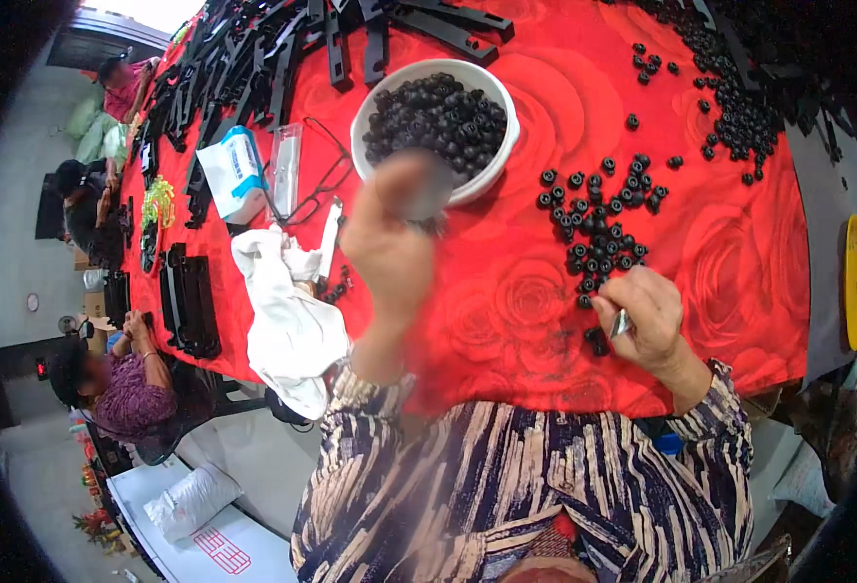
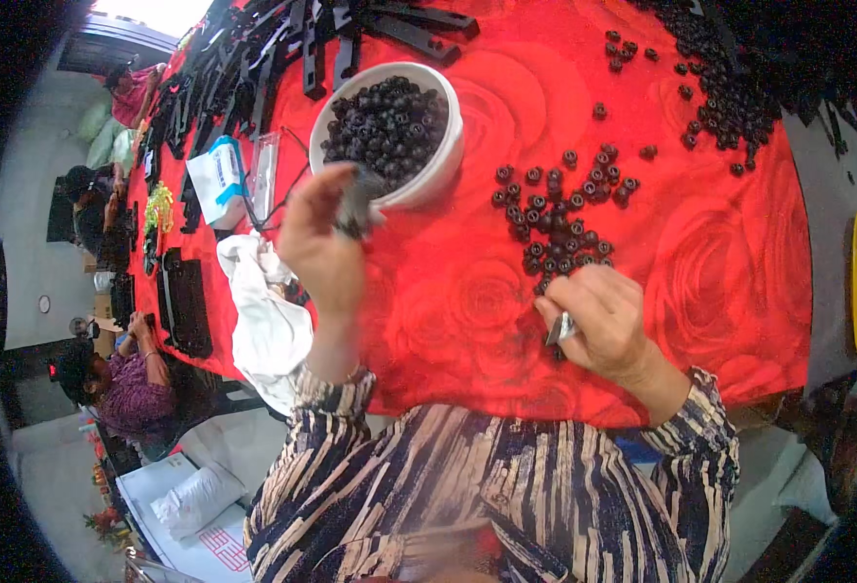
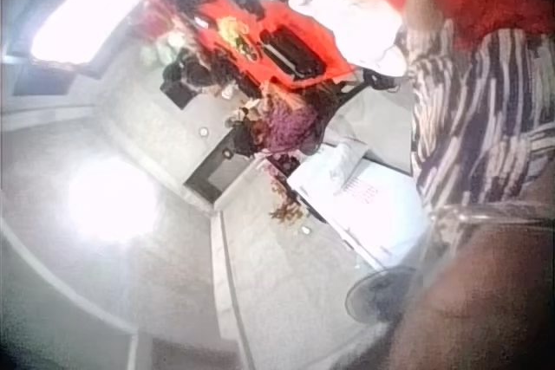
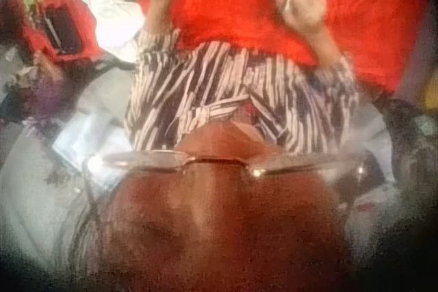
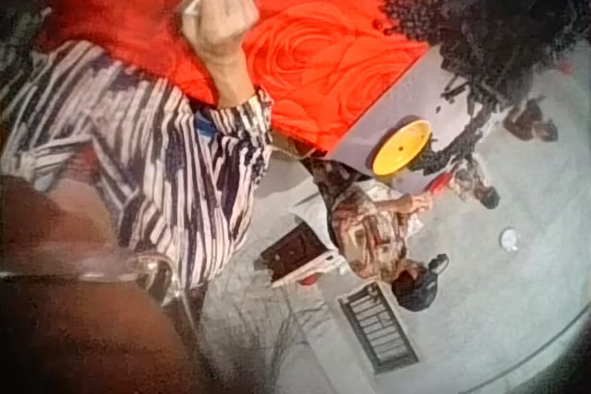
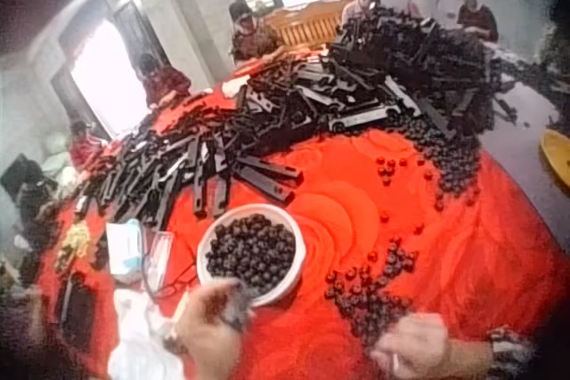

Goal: The person sits at a table covered with a red cloth and repeatedly picks up small black beads. Using a small metal tool, they scrape or clean the surface of each bead individually. The cleaned beads are placed back onto the table surface, while a bowl of unprocessed beads sits nearby.

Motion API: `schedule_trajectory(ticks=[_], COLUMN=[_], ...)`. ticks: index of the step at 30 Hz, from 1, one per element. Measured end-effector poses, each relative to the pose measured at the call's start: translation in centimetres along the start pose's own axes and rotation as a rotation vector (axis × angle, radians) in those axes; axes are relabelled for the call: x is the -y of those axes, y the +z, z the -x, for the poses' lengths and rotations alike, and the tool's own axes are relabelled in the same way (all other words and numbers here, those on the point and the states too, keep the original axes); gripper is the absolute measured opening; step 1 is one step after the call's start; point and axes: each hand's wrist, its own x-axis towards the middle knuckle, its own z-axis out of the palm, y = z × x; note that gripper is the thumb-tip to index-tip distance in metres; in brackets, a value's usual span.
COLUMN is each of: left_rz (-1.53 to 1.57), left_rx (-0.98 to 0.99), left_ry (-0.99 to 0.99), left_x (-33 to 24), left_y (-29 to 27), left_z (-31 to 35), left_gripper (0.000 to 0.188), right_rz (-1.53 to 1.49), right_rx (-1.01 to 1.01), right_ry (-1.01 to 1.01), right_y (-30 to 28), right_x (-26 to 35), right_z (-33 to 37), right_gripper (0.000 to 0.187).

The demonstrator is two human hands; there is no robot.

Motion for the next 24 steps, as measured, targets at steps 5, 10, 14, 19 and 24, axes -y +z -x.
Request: schedule_trajectory(ticks=[5,10,14,19,24], left_rz=[-0.027,-0.094,0.052,-0.109,-0.13], left_rx=[-0.14,0.509,0.988,0.985,0.927], left_ry=[0.165,0.231,0.074,0.026,0.189], left_x=[-0.1,-1.9,-1.7,-2.1,-1.0], left_y=[0.6,2.5,3.7,4.3,5.6], left_z=[-1.6,2.8,8.6,9.6,9.2], left_gripper=[0.041,0.022,0.03,0.031,0.032], right_rz=[0.035,0.001,-0.004,0.004,0.024], right_rx=[0.002,-0.024,-0.017,0.006,0.023], right_ry=[-0.016,0.068,0.072,0.069,0.088], right_y=[-0.1,-0.8,-0.2,0.2,0.2], right_x=[-0.8,-1.8,-2.4,-2.7,-2.8], right_z=[0.1,0.3,0.5,0.9,0.8], right_gripper=[0.016,0.016,0.019,0.024,0.022])
